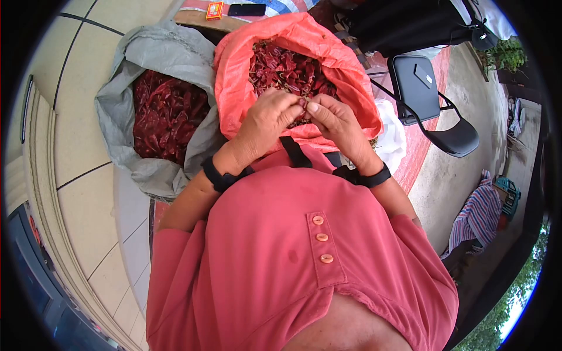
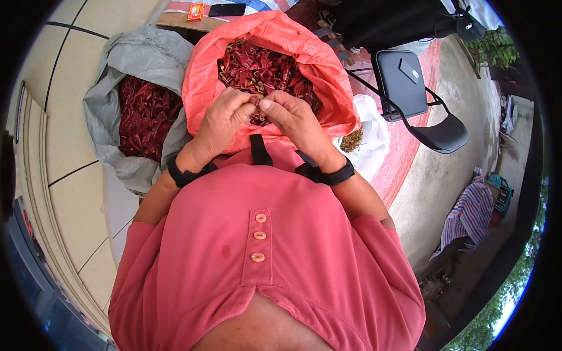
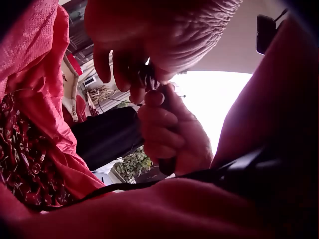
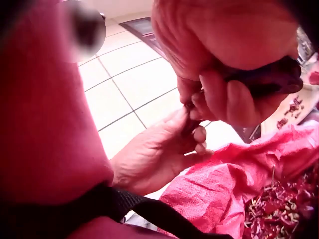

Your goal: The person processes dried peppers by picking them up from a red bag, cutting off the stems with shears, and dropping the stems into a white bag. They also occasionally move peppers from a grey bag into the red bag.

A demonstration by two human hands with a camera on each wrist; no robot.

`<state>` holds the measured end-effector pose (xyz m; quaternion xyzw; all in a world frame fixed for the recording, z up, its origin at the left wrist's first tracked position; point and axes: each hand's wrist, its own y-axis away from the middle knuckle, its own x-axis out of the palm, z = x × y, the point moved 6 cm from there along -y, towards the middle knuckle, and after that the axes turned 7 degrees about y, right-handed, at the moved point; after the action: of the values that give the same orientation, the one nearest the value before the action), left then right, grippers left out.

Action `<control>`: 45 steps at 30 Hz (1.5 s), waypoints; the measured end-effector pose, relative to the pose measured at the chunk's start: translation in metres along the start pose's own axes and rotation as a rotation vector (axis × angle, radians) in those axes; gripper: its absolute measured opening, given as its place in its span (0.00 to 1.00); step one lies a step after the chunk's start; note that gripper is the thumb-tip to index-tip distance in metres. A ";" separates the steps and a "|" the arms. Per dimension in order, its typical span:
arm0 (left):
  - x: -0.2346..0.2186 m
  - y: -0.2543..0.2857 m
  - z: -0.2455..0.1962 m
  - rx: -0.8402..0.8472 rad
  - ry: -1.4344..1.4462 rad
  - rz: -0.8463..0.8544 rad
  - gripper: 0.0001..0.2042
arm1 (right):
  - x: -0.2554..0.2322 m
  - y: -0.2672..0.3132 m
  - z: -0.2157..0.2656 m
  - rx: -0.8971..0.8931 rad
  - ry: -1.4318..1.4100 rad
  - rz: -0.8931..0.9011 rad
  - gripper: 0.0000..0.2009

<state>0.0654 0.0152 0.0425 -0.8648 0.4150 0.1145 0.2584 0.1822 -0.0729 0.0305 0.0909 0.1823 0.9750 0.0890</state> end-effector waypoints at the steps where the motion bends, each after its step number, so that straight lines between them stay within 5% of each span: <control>1: -0.001 0.000 0.005 -0.072 0.067 -0.022 0.09 | 0.001 -0.001 0.008 -0.108 0.185 -0.044 0.13; 3: 0.001 0.003 0.011 -0.320 0.390 -0.001 0.09 | 0.003 0.000 0.025 -0.325 0.557 -0.135 0.13; 7: 0.005 0.013 0.023 -0.516 0.826 0.048 0.10 | 0.002 0.007 0.035 -0.252 0.788 -0.083 0.14; 20: 0.008 0.010 0.014 -0.486 0.948 0.136 0.08 | 0.006 0.007 0.042 -0.378 0.712 -0.048 0.13; 34: 0.015 0.008 0.020 -0.475 0.988 0.202 0.06 | 0.017 0.004 0.042 -0.545 1.115 -0.165 0.12; 40: 0.010 0.009 0.019 -0.449 0.920 0.200 0.06 | 0.018 0.001 0.030 -0.528 0.806 -0.169 0.09; 43: 0.015 0.012 0.011 -0.465 1.031 0.265 0.06 | 0.007 -0.006 0.021 -0.380 0.500 -0.152 0.09; 45: 0.015 0.013 0.013 -0.483 1.044 0.262 0.07 | -0.001 -0.006 0.022 -0.180 0.041 -0.081 0.11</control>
<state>0.0644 0.0056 0.0212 -0.7826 0.5528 -0.2041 -0.2007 0.1886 -0.0602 0.0485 0.0550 0.0993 0.9847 0.1323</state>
